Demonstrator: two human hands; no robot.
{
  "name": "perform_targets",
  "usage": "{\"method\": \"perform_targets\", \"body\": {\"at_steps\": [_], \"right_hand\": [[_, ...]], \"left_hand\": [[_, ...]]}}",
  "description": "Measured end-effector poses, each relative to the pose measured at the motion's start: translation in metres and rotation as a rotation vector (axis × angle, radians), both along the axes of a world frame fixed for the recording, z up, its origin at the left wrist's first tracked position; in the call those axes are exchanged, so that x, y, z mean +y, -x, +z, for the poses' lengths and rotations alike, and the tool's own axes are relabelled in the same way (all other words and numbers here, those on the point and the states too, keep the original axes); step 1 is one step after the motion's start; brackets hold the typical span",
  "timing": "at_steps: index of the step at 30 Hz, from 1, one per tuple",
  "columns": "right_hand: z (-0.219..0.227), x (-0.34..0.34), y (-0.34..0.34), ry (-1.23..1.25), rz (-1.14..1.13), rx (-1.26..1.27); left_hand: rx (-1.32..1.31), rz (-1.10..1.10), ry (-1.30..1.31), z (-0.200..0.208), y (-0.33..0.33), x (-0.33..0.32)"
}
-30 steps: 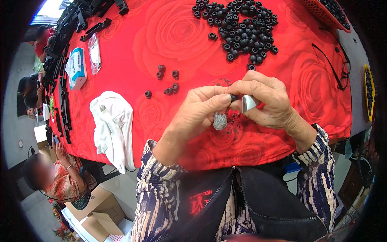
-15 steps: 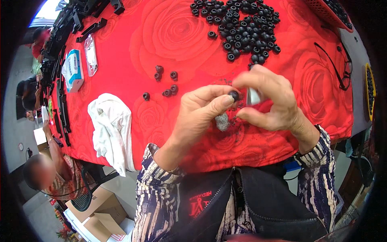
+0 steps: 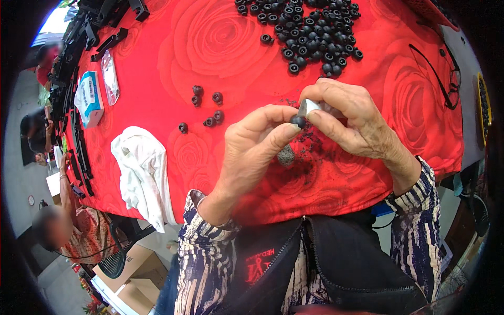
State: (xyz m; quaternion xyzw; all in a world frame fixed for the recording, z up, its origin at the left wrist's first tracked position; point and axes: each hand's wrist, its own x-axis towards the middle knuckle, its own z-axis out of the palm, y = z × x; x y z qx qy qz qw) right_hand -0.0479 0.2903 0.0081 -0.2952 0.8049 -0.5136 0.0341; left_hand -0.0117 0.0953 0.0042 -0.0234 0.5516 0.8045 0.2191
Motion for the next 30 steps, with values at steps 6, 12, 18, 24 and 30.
{"method": "perform_targets", "body": {"at_steps": [6, 12, 18, 24, 30], "right_hand": [[0.000, 0.000, 0.001, -0.001, 0.006, 0.014], [0.000, 0.001, 0.002, -0.014, 0.018, 0.014], [-0.001, 0.001, 0.002, 0.018, 0.044, 0.010], [-0.001, 0.003, 0.002, 0.033, 0.084, -0.024], [-0.006, 0.003, 0.004, 0.081, 0.139, 0.002]], "left_hand": [[-0.022, -0.013, 0.006, 0.001, 0.000, 0.000], [-0.014, -0.059, 0.015, 0.000, 0.001, -0.002], [-0.034, -0.078, -0.020, -0.002, 0.003, -0.003], [-0.127, -0.097, -0.100, -0.004, 0.005, -0.006], [-0.237, -0.114, -0.249, -0.009, 0.003, -0.005]]}}
